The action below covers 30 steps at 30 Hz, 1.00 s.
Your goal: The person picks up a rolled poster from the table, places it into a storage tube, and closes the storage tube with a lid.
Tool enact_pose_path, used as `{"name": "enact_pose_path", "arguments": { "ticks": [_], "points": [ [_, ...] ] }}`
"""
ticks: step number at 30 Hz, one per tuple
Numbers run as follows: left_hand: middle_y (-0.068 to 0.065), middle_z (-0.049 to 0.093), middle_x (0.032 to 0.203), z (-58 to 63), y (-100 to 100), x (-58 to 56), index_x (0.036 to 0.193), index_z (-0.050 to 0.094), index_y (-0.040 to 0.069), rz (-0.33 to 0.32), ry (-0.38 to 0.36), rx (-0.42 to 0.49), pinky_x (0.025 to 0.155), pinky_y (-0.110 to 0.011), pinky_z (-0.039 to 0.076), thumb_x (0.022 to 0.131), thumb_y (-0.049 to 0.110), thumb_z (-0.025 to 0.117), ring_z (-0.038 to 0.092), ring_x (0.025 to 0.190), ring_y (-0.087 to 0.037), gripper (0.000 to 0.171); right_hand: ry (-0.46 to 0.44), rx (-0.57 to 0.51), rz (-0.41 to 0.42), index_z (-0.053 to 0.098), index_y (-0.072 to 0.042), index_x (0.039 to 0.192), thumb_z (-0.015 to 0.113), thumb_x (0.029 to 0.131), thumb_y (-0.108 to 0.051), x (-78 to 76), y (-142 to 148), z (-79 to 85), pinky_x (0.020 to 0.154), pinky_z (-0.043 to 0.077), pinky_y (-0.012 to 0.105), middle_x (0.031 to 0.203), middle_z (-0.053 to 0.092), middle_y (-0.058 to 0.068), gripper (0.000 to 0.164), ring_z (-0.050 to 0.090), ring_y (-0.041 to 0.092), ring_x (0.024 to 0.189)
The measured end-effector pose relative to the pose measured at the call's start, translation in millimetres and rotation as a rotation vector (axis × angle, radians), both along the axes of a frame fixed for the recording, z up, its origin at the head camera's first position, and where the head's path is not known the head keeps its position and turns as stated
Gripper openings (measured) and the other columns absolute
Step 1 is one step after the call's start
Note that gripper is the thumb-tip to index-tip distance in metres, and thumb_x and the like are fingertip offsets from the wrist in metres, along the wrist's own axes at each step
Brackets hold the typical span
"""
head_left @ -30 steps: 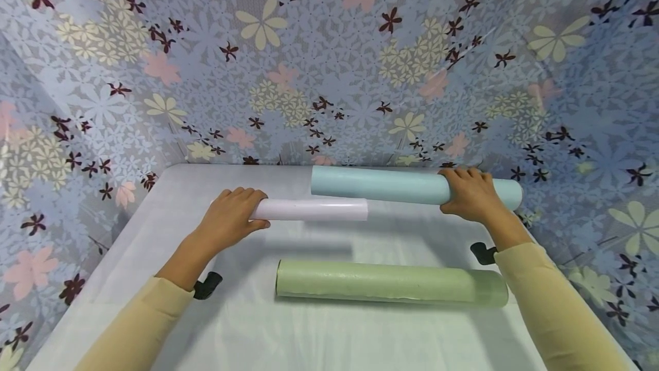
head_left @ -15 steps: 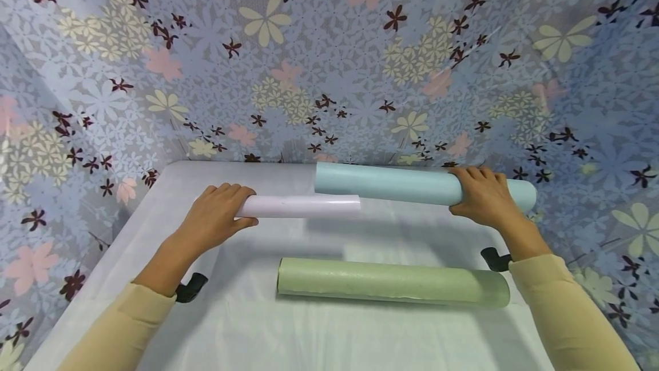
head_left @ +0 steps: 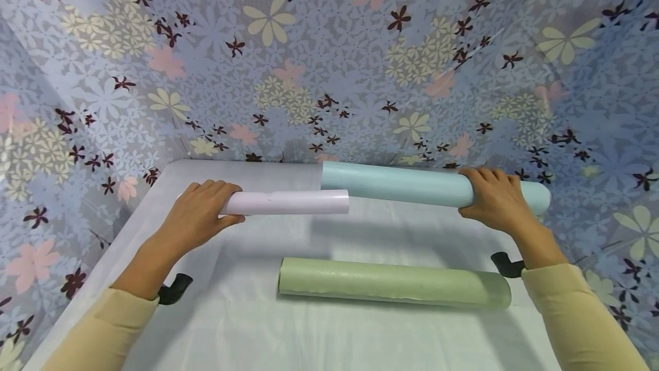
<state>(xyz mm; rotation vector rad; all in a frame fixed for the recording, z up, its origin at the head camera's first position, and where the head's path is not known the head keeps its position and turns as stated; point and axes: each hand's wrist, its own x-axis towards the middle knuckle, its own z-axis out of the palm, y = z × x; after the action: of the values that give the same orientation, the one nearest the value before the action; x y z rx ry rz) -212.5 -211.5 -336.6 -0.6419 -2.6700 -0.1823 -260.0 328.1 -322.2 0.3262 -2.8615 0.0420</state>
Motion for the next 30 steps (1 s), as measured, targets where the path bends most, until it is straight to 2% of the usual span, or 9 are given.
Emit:
{"name": "enact_pose_path", "arguments": {
  "ticks": [15, 30],
  "points": [
    [-0.010, 0.066, 0.108, 4.6, -17.5, 6.1, 0.115, 0.058, 0.009, 0.018, 0.037, 0.002, 0.080, -0.045, 0.042, 0.073, 0.034, 0.079, 0.059, 0.100, -0.029, 0.054, 0.041, -0.002, 0.014, 0.043, -0.010, 0.133, 0.081, 0.065, -0.026, 7.2, 5.7, 2.7, 0.086, 0.027, 0.063, 0.127, 0.049, 0.025, 0.080, 0.040, 0.048, 0.110],
    [-0.010, 0.067, 0.108, 11.0, -26.3, 8.4, 0.114, 0.059, 0.010, 0.036, 0.056, 0.011, 0.077, -0.045, 0.043, 0.070, 0.033, 0.081, 0.059, 0.099, -0.030, 0.054, 0.059, 0.005, 0.011, 0.043, -0.009, 0.133, 0.083, 0.063, -0.026, 16.8, 19.0, 7.1, 0.087, 0.027, 0.063, 0.124, 0.050, 0.026, 0.082, 0.040, 0.048, 0.109]
  ]
}}
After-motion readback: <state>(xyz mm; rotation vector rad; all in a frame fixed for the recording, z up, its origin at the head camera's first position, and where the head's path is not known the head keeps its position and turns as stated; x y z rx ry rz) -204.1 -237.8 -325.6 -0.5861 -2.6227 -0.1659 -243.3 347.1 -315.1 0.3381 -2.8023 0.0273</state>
